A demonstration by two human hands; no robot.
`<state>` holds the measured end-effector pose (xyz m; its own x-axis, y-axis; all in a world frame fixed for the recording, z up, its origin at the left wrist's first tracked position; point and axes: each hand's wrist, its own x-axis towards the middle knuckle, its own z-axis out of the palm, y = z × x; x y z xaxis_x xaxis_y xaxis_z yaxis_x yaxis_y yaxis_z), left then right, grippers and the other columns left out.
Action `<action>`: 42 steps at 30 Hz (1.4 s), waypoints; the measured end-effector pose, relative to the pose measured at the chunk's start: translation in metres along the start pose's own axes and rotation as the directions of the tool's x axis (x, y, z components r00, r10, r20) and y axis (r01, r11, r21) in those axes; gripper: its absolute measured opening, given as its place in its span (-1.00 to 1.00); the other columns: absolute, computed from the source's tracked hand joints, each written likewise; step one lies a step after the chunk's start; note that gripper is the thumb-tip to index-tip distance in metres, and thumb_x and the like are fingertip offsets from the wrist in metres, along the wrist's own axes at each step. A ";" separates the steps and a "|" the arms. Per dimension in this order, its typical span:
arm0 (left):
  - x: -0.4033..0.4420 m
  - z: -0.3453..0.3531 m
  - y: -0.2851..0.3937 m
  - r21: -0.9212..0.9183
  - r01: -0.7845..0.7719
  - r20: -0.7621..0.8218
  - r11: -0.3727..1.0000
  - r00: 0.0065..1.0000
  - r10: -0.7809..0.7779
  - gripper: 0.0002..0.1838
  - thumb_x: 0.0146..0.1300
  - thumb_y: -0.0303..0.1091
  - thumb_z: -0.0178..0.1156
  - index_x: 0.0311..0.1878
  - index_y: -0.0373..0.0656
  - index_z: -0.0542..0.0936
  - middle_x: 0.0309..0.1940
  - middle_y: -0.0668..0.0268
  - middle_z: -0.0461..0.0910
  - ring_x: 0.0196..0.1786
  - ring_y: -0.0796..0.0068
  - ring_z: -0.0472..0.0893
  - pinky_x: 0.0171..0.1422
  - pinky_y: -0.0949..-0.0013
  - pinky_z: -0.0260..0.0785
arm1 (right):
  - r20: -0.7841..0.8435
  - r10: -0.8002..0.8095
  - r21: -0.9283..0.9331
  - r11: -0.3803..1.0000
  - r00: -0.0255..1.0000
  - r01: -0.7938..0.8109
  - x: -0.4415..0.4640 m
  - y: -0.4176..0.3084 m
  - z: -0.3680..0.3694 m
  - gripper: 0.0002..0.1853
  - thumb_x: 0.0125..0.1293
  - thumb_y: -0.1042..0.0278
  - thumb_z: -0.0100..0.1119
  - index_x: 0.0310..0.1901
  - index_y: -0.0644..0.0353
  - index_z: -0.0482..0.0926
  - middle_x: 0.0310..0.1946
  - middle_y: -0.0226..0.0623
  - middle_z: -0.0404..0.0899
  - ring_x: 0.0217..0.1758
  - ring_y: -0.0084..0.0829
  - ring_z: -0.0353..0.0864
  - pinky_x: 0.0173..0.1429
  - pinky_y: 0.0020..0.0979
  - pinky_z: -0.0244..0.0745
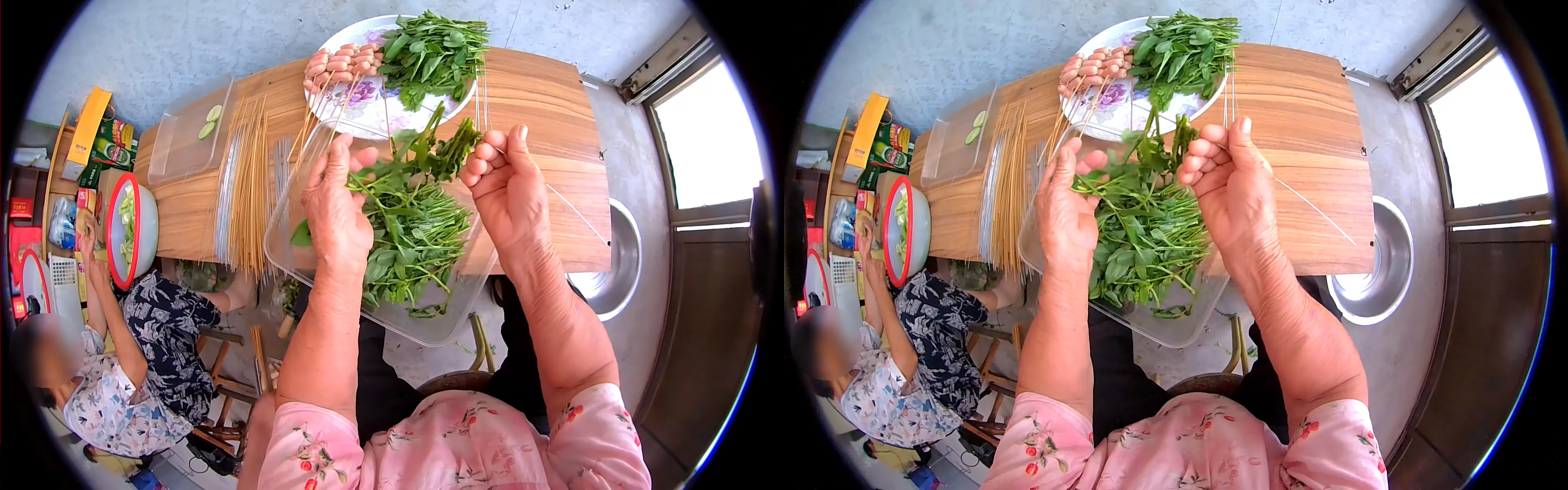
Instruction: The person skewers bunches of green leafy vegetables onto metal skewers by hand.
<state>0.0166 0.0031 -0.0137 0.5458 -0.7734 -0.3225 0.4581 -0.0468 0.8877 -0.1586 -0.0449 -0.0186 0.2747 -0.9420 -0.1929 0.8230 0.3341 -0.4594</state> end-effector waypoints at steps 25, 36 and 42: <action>-0.003 0.009 0.007 -0.014 0.029 0.274 0.999 0.961 -0.023 -0.60 0.26 -0.49 0.00 0.16 -0.37 0.32 -0.16 0.18 0.56 -0.27 0.53 0.50 -0.20 0.50 0.33 | 0.032 -0.100 -0.291 0.951 0.994 0.105 -0.012 0.002 0.018 -0.58 0.35 0.04 -0.03 -0.33 0.33 0.52 -0.53 -0.21 0.56 -0.53 -0.42 0.54 -0.42 -0.42 0.50; -0.007 0.016 0.006 -0.092 0.014 0.373 0.996 0.928 0.021 -0.66 0.23 -0.57 0.00 0.09 -0.36 0.36 -0.09 0.14 0.52 -0.16 0.40 0.55 -0.07 0.43 0.41 | 0.061 -0.110 -0.331 0.935 0.992 0.124 -0.014 0.001 0.021 -0.60 0.37 0.07 -0.05 -0.32 0.32 0.53 -0.53 -0.24 0.56 -0.53 -0.45 0.54 -0.42 -0.44 0.49; -0.002 0.012 0.003 -0.079 0.035 0.284 0.996 0.959 -0.011 -0.85 0.25 -0.50 0.07 -0.13 -0.29 0.49 -0.21 0.17 0.57 -0.29 0.46 0.58 -0.19 0.43 0.45 | 0.070 -0.137 -0.460 0.874 0.988 0.153 -0.019 0.004 0.027 -0.59 0.36 0.06 -0.04 -0.33 0.32 0.54 -0.54 -0.25 0.54 -0.54 -0.46 0.52 -0.41 -0.46 0.46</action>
<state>0.0089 -0.0029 -0.0063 0.3186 -0.9207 -0.2256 0.5309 -0.0239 0.8471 -0.1468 -0.0265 0.0068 0.1939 -0.9787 -0.0672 0.5331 0.1626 -0.8303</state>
